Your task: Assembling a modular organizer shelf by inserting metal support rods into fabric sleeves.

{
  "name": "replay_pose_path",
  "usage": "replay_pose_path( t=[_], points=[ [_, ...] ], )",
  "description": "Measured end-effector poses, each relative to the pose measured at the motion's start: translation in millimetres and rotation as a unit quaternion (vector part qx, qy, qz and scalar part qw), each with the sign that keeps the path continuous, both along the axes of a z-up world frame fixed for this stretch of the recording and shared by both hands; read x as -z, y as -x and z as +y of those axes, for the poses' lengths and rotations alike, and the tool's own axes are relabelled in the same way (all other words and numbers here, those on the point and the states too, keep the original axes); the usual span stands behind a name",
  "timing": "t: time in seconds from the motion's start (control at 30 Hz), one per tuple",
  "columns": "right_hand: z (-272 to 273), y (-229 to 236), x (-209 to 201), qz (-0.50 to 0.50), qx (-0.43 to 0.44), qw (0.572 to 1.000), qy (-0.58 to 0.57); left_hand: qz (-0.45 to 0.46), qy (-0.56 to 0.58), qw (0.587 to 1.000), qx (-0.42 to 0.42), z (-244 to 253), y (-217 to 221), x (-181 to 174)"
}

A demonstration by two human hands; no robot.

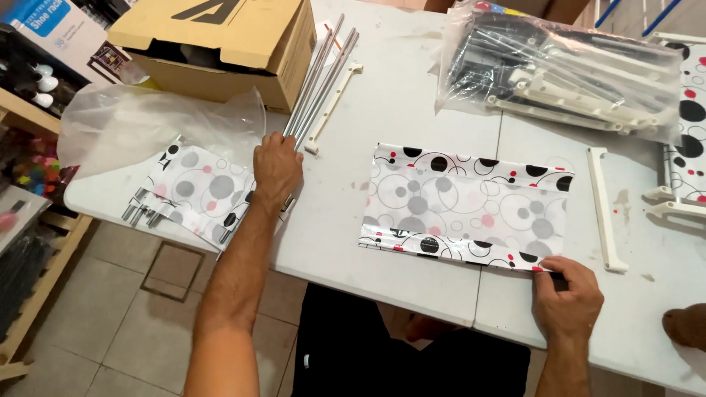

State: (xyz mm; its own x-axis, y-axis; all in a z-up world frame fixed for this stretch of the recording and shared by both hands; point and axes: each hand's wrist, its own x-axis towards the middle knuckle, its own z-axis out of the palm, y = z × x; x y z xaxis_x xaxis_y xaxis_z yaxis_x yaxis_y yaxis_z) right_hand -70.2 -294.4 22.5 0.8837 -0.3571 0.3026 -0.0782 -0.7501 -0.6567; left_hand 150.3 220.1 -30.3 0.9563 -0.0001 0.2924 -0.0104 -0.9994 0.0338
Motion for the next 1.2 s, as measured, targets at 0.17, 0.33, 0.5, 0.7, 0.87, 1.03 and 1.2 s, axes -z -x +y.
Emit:
replay_pose_path(
  t=[0.17,0.33,0.5,0.7,0.87,1.03,1.2],
  points=[
    [3,-1,-10,0.037,0.016,0.999,-0.015,0.05,0.017,0.998,-0.016,-4,-15,-11],
    [0,-1,-7,-0.007,-0.009,1.0,0.002,0.186,0.011,0.98,-0.067,-12,-25,-31],
    [-7,-1,6,-0.034,0.001,0.999,-0.014,0.166,-0.018,0.986,-0.02,-10,-33,-18],
    [-3,3,7,-0.042,-0.034,0.998,-0.007,0.147,0.063,0.987,-0.033,-10,-13,-51],
    [-1,4,-10,-0.052,-0.192,0.98,0.02,0.179,0.232,0.952,-0.091,-57,56,-143],
    [30,27,-18,-0.064,-0.268,0.961,-0.003,0.255,0.418,0.871,0.033,-108,142,-130],
    [88,41,-23,-0.066,-0.238,0.899,-0.36,0.346,0.441,0.789,0.251,-187,207,-101]
  ],
)
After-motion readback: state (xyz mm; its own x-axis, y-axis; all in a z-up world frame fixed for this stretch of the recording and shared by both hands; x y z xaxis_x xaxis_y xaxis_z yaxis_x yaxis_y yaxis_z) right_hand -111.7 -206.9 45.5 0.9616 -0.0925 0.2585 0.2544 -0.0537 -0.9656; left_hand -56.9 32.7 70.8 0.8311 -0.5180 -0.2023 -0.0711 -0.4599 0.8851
